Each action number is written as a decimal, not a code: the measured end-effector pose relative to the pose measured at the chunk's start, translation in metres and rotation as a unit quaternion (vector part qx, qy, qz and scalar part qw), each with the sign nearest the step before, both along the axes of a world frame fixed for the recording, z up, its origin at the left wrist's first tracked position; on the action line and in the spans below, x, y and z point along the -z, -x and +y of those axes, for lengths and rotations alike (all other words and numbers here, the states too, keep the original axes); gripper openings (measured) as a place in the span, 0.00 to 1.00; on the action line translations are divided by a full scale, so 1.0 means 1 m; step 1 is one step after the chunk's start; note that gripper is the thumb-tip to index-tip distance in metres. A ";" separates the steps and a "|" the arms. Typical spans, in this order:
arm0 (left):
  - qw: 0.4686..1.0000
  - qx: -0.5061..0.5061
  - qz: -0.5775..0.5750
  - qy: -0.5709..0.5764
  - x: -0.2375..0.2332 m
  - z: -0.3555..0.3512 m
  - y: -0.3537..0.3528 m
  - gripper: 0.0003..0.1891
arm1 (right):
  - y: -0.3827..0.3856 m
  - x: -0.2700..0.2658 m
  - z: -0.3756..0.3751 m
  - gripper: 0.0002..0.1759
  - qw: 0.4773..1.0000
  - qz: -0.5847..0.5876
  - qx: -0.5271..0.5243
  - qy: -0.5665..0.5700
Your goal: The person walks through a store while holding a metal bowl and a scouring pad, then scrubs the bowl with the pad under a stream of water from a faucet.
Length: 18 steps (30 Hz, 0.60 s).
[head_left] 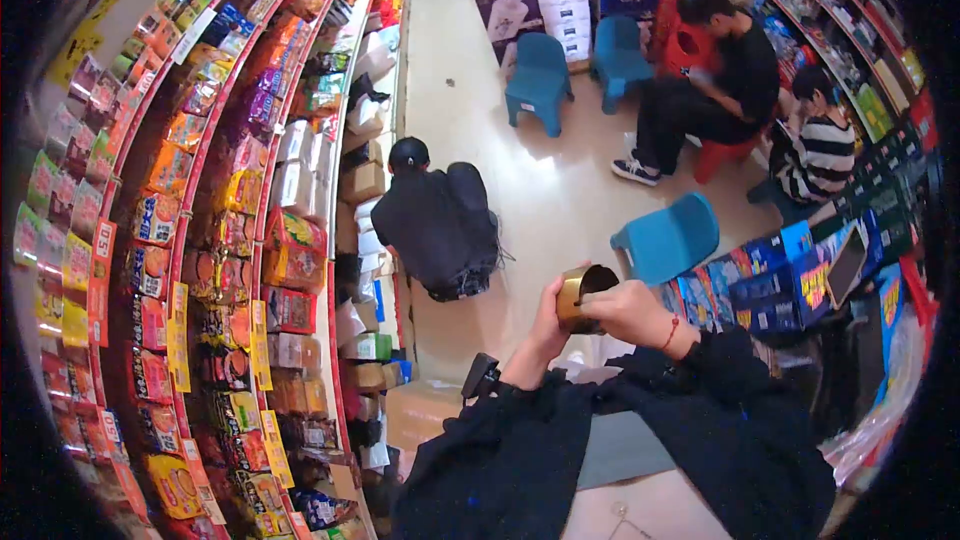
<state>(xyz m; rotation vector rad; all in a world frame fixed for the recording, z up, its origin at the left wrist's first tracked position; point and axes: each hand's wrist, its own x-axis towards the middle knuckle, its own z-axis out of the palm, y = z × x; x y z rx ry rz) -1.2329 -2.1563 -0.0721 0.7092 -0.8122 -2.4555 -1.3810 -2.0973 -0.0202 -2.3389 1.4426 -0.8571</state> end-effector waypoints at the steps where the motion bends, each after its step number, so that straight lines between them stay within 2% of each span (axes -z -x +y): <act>1: 1.000 0.002 -0.011 -0.009 0.000 -0.008 0.005 0.28 | 0.008 0.001 -0.013 0.09 1.000 -0.010 0.015 -0.011; 4: 0.998 0.035 -0.011 -0.047 -0.004 -0.039 0.030 0.29 | 0.048 0.019 -0.059 0.10 0.998 -0.017 0.066 0.010; 5: 0.999 0.013 -0.032 -0.034 -0.006 -0.050 0.040 0.29 | 0.057 0.025 -0.071 0.12 0.998 0.003 0.060 -0.002; 6: 0.998 -0.009 -0.051 -0.020 -0.006 -0.062 0.050 0.29 | 0.064 0.020 -0.080 0.13 0.999 0.016 0.048 -0.011; 8: 0.996 -0.066 -0.045 -0.032 0.004 -0.089 0.072 0.28 | 0.078 0.005 -0.100 0.14 0.999 0.010 -0.049 0.009; 9: 0.996 -0.072 -0.056 -0.015 -0.008 -0.101 0.082 0.28 | 0.090 0.012 -0.113 0.15 0.999 0.004 -0.042 0.015; 10: 0.997 -0.080 -0.022 0.000 0.004 -0.115 0.092 0.28 | 0.102 0.018 -0.128 0.15 0.999 -0.004 -0.037 0.020; 11: 0.999 -0.045 -0.010 -0.010 -0.007 -0.126 0.098 0.28 | 0.114 0.011 -0.144 0.16 1.000 -0.014 -0.002 -0.022; 12: 1.000 -0.010 -0.001 -0.021 -0.017 -0.135 0.102 0.28 | 0.124 0.018 -0.166 0.16 0.998 -0.048 0.031 0.041; 14: 1.000 -0.012 0.005 -0.025 -0.005 -0.158 0.116 0.29 | 0.137 0.015 -0.194 0.13 0.999 -0.014 0.024 0.016; 16: 0.993 -0.102 -0.056 -0.023 0.001 -0.180 0.126 0.29 | 0.141 0.020 -0.217 0.12 0.998 0.035 -0.054 0.009; 17: 0.988 -0.140 -0.057 -0.002 0.002 -0.193 0.129 0.28 | 0.139 0.019 -0.230 0.12 0.993 -0.002 -0.113 0.029; 18: 0.988 -0.140 -0.056 -0.002 0.003 -0.207 0.133 0.28 | 0.144 0.019 -0.246 0.12 0.993 -0.001 -0.113 0.029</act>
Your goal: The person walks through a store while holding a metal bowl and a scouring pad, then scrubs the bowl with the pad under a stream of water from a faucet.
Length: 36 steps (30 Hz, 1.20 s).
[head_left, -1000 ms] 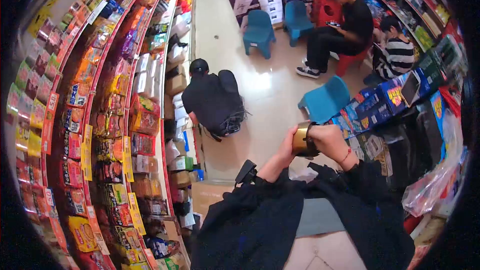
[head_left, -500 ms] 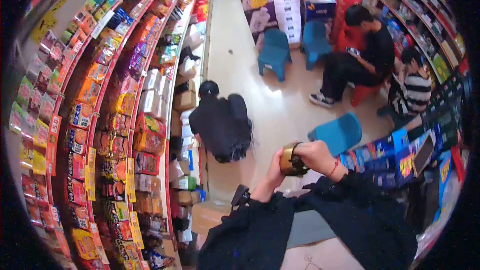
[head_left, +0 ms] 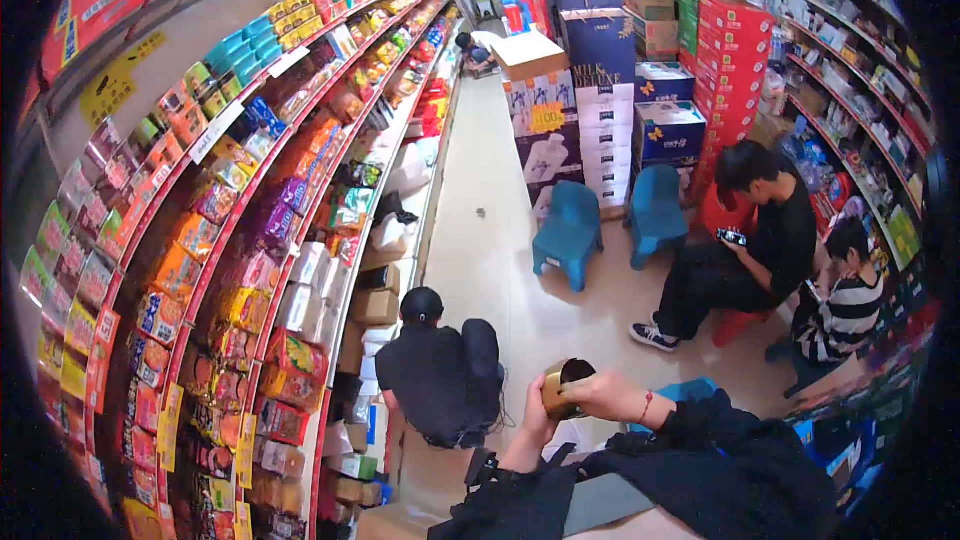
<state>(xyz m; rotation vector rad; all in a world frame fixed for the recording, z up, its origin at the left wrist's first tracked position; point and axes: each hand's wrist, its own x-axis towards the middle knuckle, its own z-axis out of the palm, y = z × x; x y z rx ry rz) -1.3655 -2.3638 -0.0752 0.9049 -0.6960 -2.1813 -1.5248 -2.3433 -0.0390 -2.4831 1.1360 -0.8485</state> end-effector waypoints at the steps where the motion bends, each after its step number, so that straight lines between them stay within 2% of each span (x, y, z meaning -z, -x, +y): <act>1: 1.000 0.005 0.001 -0.011 0.000 -0.013 0.002 0.28 | 0.004 0.000 -0.015 0.12 1.000 0.001 0.007 -0.009; 2: 1.000 0.013 0.000 -0.025 -0.003 -0.027 0.004 0.28 | 0.006 0.002 -0.028 0.12 1.000 0.000 0.017 -0.021; 3: 0.999 0.023 -0.013 -0.023 0.002 -0.043 0.009 0.28 | 0.010 0.023 -0.043 0.11 0.998 -0.052 0.040 -0.019; 4: 0.999 0.041 -0.029 -0.019 -0.003 -0.059 0.015 0.28 | 0.015 0.028 -0.055 0.11 0.996 -0.054 0.058 -0.041; 6: 0.994 0.098 -0.001 -0.040 0.019 -0.097 0.022 0.29 | 0.025 0.024 -0.077 0.11 0.992 -0.073 0.083 -0.057; 7: 0.995 0.094 -0.020 -0.031 0.023 -0.113 0.029 0.29 | 0.031 0.032 -0.090 0.11 0.993 -0.045 0.098 -0.045; 8: 0.994 0.105 -0.021 -0.035 0.016 -0.133 0.035 0.29 | 0.033 0.030 -0.105 0.11 0.992 -0.047 0.108 -0.049; 10: 0.984 0.175 0.019 -0.033 0.002 -0.165 0.040 0.29 | 0.038 0.020 -0.133 0.10 0.976 -0.043 0.209 -0.035; 12: 0.978 0.202 0.013 -0.060 0.000 -0.201 0.043 0.28 | 0.040 0.003 -0.162 0.10 0.971 -0.020 0.236 -0.034; 14: 0.985 0.164 0.010 -0.051 -0.005 -0.237 0.046 0.29 | 0.036 0.008 -0.191 0.11 0.982 -0.064 0.170 -0.055; 15: 0.991 0.133 0.004 -0.010 -0.003 -0.255 0.048 0.29 | 0.033 -0.002 -0.208 0.12 0.990 -0.050 0.124 -0.042; 16: 0.992 0.129 -0.002 0.001 0.008 -0.273 0.047 0.29 | 0.032 -0.014 -0.223 0.11 0.989 0.000 0.143 -0.050; 18: 0.989 0.145 -0.002 -0.022 -0.004 -0.297 0.044 0.27 | 0.038 0.007 -0.263 0.12 0.983 -0.066 0.171 -0.031; 19: 0.976 0.211 0.042 -0.043 0.003 -0.314 0.038 0.28 | 0.040 0.009 -0.282 0.12 0.983 -0.067 0.168 -0.028; 22: 0.986 0.160 0.004 -0.051 0.002 -0.364 0.037 0.29 | 0.038 -0.004 -0.340 0.13 0.983 -0.041 0.175 -0.031; 24: 0.990 0.137 0.007 -0.039 0.006 -0.404 0.036 0.30 | 0.033 -0.006 -0.377 0.14 0.998 -0.033 0.052 -0.028; 26: 0.995 0.100 0.014 -0.021 0.016 -0.443 0.032 0.31 | 0.040 0.020 -0.432 0.13 0.997 -0.050 0.042 -0.033; 27: 0.991 0.126 0.007 -0.036 0.020 -0.464 0.032 0.32 | 0.045 0.022 -0.463 0.13 0.997 -0.051 0.059 -0.021; 29: 0.995 0.091 -0.009 -0.046 0.011 -0.500 0.032 0.32 | 0.045 0.023 -0.516 0.13 0.995 -0.066 0.067 -0.011; 30: 0.997 0.065 -0.016 -0.050 0.006 -0.526 0.039 0.32 | 0.044 0.016 -0.537 0.13 0.999 -0.025 0.043 0.009; 31: 0.999 0.017 -0.017 -0.030 0.007 -0.547 0.039 0.31 | 0.044 0.016 -0.562 0.13 0.999 -0.042 -0.014 -0.003; 32: 0.999 0.012 -0.019 -0.031 0.009 -0.569 0.038 0.31 | 0.043 0.018 -0.583 0.13 0.996 -0.060 -0.071 -0.020; 34: 1.000 -0.030 -0.005 -0.007 0.013 -0.608 0.030 0.30 | 0.041 0.021 -0.632 0.14 0.994 -0.057 -0.085 -0.036; 35: 0.998 -0.046 -0.029 -0.019 -0.001 -0.623 0.032 0.30 | 0.041 0.013 -0.656 0.14 0.996 -0.066 -0.054 -0.038; 36: 1.000 -0.019 0.000 -0.025 0.004 -0.639 0.027 0.30 | 0.042 0.008 -0.677 0.14 0.996 -0.070 -0.024 -0.041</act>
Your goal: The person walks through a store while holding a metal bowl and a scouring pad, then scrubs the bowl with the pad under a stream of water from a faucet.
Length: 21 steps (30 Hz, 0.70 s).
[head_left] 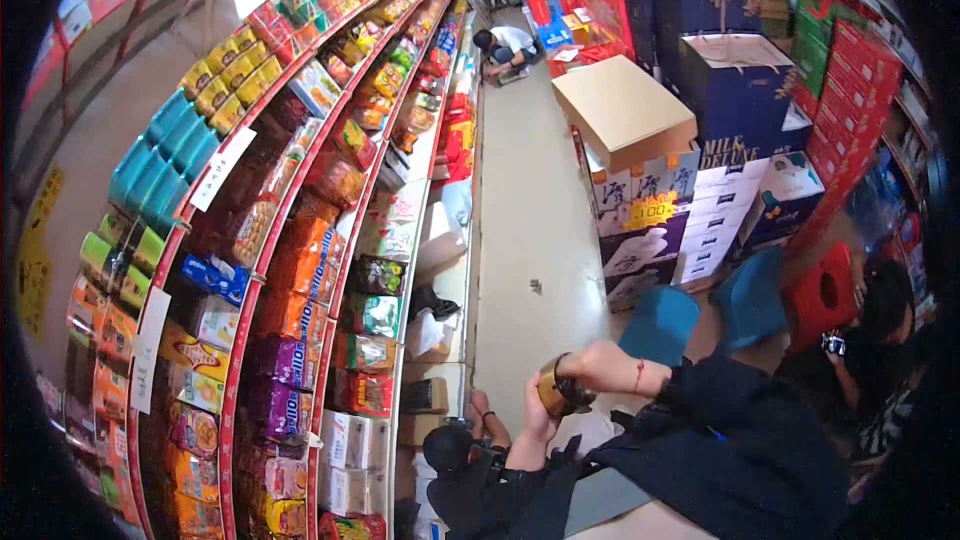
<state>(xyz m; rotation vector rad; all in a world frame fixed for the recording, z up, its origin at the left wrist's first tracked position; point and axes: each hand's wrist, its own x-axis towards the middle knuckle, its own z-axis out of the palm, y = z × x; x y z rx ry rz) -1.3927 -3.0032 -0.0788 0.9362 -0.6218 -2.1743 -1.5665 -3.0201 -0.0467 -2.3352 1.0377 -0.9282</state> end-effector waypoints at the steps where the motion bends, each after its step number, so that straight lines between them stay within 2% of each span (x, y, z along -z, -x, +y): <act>1: 1.000 -0.014 0.012 -0.005 0.001 -0.014 -0.001 0.30 | -0.001 0.008 -0.023 0.14 1.000 0.005 -0.016 0.004; 2: 0.999 -0.027 0.026 -0.008 -0.003 -0.032 0.002 0.30 | -0.003 0.004 -0.037 0.14 1.000 0.009 -0.020 0.000; 4: 0.993 -0.115 -0.010 0.014 0.003 -0.068 0.007 0.30 | -0.005 -0.004 -0.065 0.13 0.996 0.008 -0.092 -0.003; 6: 0.993 -0.111 0.003 0.025 0.010 -0.107 0.006 0.31 | -0.005 -0.001 -0.102 0.13 0.996 0.018 -0.084 -0.011; 8: 0.999 -0.007 0.036 0.018 0.010 -0.147 0.006 0.31 | -0.002 -0.003 -0.145 0.13 0.998 -0.047 -0.002 -0.034; 9: 0.999 -0.008 0.044 -0.002 0.002 -0.168 0.012 0.31 | 0.003 0.009 -0.173 0.14 0.998 0.039 0.032 -0.045; 12: 0.999 -0.009 0.008 0.031 0.007 -0.251 0.012 0.31 | -0.001 0.010 -0.237 0.14 0.999 0.036 0.038 -0.015; 13: 0.997 -0.074 0.008 0.032 0.031 -0.286 0.011 0.31 | -0.004 0.014 -0.263 0.14 1.000 0.024 -0.006 0.016; 14: 0.997 -0.068 0.010 0.040 0.033 -0.314 0.009 0.31 | -0.009 0.018 -0.292 0.13 0.999 0.029 -0.008 0.009; 16: 0.996 -0.090 0.006 0.028 0.030 -0.379 0.004 0.30 | -0.014 0.014 -0.356 0.12 0.999 0.050 0.010 0.005; 18: 0.998 -0.054 0.021 0.032 0.013 -0.440 -0.003 0.30 | -0.023 0.003 -0.418 0.11 0.997 0.050 0.053 0.034; 20: 0.998 0.028 0.040 0.037 -0.006 -0.492 -0.009 0.29 | -0.026 -0.005 -0.473 0.10 0.993 0.048 0.092 0.051; 21: 0.997 0.025 0.031 0.063 -0.008 -0.520 -0.006 0.30 | -0.025 -0.010 -0.499 0.11 0.992 0.053 0.103 0.050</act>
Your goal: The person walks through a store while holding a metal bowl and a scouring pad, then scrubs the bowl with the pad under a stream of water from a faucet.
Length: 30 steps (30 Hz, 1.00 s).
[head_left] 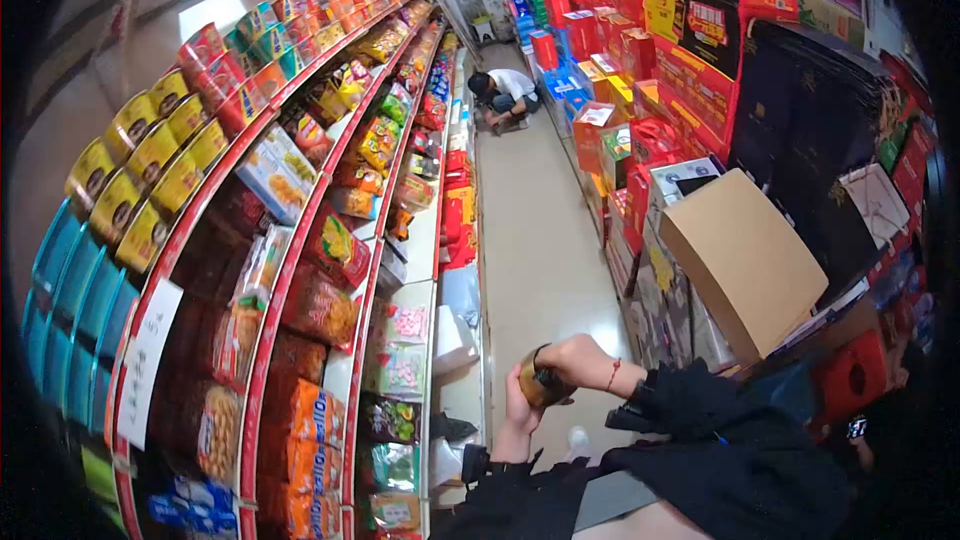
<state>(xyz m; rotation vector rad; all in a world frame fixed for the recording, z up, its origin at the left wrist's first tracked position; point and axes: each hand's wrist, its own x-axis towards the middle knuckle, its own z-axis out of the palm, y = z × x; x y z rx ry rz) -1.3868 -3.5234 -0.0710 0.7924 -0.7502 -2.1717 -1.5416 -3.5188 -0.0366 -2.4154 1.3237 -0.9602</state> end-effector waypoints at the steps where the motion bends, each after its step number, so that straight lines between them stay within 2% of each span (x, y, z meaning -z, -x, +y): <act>1: 1.000 0.005 -0.002 -0.003 -0.003 -0.024 0.001 0.30 | 0.002 -0.006 -0.024 0.11 1.000 0.004 0.012 0.000; 3: 0.999 0.031 -0.012 0.022 -0.009 -0.068 0.003 0.31 | 0.005 -0.017 -0.053 0.11 0.999 0.027 0.024 -0.006; 4: 1.000 -0.025 0.003 0.015 -0.010 -0.085 0.011 0.31 | 0.010 -0.018 -0.067 0.10 1.000 0.008 -0.005 0.005; 5: 1.000 -0.016 0.000 0.017 -0.009 -0.103 0.015 0.31 | 0.015 -0.017 -0.082 0.09 0.999 -0.011 -0.034 0.017; 7: 0.999 0.032 0.010 0.022 -0.007 -0.138 0.023 0.31 | 0.026 -0.015 -0.114 0.10 0.999 -0.023 -0.011 0.029; 9: 0.998 0.034 -0.028 0.043 -0.009 -0.167 0.035 0.30 | 0.039 -0.011 -0.150 0.14 0.993 0.041 0.106 -0.025; 11: 0.998 0.059 -0.026 -0.004 -0.013 -0.203 0.044 0.30 | 0.048 -0.002 -0.187 0.16 0.996 0.007 0.083 -0.017; 13: 0.997 -0.064 -0.032 0.035 0.016 -0.257 0.052 0.31 | 0.051 -0.002 -0.225 0.16 0.995 -0.077 -0.055 -0.034; 15: 0.998 -0.049 -0.039 0.013 0.005 -0.300 0.060 0.30 | 0.062 -0.003 -0.274 0.17 0.995 -0.026 -0.059 -0.072; 18: 0.998 0.022 -0.058 0.002 -0.012 -0.369 0.085 0.29 | 0.091 0.010 -0.363 0.16 0.997 -0.064 -0.017 -0.032; 21: 0.997 -0.021 -0.069 0.025 -0.030 -0.442 0.127 0.29 | 0.122 0.012 -0.440 0.16 0.997 -0.073 0.026 -0.030; 22: 0.995 -0.055 -0.081 0.023 -0.036 -0.465 0.139 0.29 | 0.132 0.012 -0.462 0.17 0.994 -0.100 -0.035 -0.022; 23: 0.994 -0.062 -0.055 0.077 -0.017 -0.498 0.142 0.29 | 0.142 0.012 -0.481 0.17 0.987 -0.126 -0.095 -0.017; 24: 0.993 -0.065 -0.063 0.076 -0.016 -0.520 0.150 0.29 | 0.151 0.005 -0.500 0.18 0.985 -0.131 -0.112 -0.001; 25: 0.992 -0.067 -0.069 0.075 -0.019 -0.542 0.161 0.30 | 0.164 -0.006 -0.516 0.17 0.989 -0.116 -0.095 0.005; 27: 0.997 0.032 -0.064 0.033 -0.036 -0.572 0.183 0.30 | 0.183 0.000 -0.558 0.16 0.989 -0.145 0.014 0.017; 28: 0.997 0.043 -0.056 0.009 -0.036 -0.589 0.198 0.30 | 0.199 -0.003 -0.576 0.14 0.987 -0.144 0.046 0.053; 30: 0.996 0.074 -0.050 0.015 -0.026 -0.635 0.223 0.30 | 0.223 -0.004 -0.605 0.14 0.992 -0.104 0.047 0.045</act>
